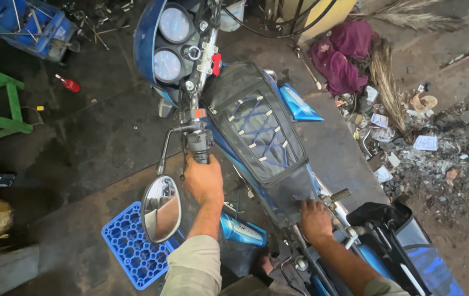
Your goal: Repairing and reassembling components of a blue motorcycle in a workshop.
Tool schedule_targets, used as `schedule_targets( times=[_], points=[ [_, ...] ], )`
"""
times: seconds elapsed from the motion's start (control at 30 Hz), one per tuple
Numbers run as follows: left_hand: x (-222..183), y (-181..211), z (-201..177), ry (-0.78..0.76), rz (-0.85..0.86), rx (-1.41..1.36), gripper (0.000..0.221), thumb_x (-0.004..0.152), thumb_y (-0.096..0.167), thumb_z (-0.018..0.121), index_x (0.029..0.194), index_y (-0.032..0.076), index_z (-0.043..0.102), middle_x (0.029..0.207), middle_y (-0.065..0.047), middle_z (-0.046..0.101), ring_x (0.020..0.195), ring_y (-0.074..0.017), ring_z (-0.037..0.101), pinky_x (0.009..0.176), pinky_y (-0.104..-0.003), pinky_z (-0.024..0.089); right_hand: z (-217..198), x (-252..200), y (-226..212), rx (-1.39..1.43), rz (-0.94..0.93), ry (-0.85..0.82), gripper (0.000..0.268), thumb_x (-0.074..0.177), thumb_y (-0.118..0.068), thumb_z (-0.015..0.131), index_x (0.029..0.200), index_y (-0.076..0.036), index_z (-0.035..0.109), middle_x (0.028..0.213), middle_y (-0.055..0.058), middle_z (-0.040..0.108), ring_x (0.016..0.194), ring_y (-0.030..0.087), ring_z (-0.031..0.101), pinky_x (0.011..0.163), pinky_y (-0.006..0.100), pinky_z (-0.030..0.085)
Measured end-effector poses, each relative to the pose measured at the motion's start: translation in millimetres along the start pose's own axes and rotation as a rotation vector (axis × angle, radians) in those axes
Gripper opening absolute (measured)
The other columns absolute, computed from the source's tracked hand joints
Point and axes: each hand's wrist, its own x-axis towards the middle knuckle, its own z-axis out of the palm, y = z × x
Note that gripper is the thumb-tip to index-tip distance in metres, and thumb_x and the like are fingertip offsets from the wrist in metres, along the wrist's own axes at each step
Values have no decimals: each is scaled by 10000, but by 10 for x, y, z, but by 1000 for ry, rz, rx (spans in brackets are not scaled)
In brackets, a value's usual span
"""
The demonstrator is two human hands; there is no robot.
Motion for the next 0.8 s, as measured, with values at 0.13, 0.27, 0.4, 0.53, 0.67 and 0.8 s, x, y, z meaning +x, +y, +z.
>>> schedule_targets(
  times=[0.13, 0.27, 0.4, 0.53, 0.67, 0.8],
  points=[
    [2, -32, 18, -6, -3, -3, 483, 809, 320, 786, 1195, 51, 677, 962, -216, 752, 876, -423, 727, 792, -516, 565, -60, 30, 15, -182, -116, -46, 398, 832, -192, 632, 1209, -69, 594, 1151, 136, 636, 1101, 306, 620, 865, 413, 562],
    [35, -17, 53, 15, 33, -9, 489, 805, 320, 787, 1198, 49, 678, 969, -212, 754, 879, -417, 730, 796, -511, 565, -198, 105, 82, -312, -295, -102, 336, 877, -199, 639, 1179, -60, 594, 1170, 129, 621, 1144, 299, 596, 917, 419, 530],
    [22, -83, 67, 3, 13, 14, 493, 810, 334, 790, 1189, 39, 677, 974, -214, 752, 885, -416, 730, 802, -505, 569, -272, 117, 158, -384, -499, -154, 349, 890, -156, 624, 1217, -38, 588, 1192, 149, 613, 1168, 301, 579, 965, 400, 510],
    [28, -39, 58, -5, 5, 17, 499, 807, 336, 792, 1190, 38, 676, 969, -218, 750, 884, -421, 727, 797, -511, 566, -374, 125, 167, -391, -543, -145, 392, 869, -176, 625, 1234, -42, 576, 1217, 158, 590, 1190, 317, 551, 991, 418, 489],
    [13, -67, 68, 9, 21, 9, 488, 803, 327, 789, 1183, 40, 679, 967, -217, 751, 879, -421, 728, 797, -513, 566, -188, 135, 240, -371, -595, -205, 419, 883, -179, 618, 1287, -85, 556, 1313, 159, 553, 1263, 341, 510, 1010, 440, 476],
    [41, -66, 95, 3, 10, 0, 457, 812, 332, 788, 1148, 39, 686, 970, -212, 753, 883, -419, 729, 803, -515, 565, -74, 202, 269, -83, -273, -223, 712, 686, -290, 743, 1331, -66, 542, 1221, 141, 639, 1155, 341, 633, 913, 416, 566]
  ],
)
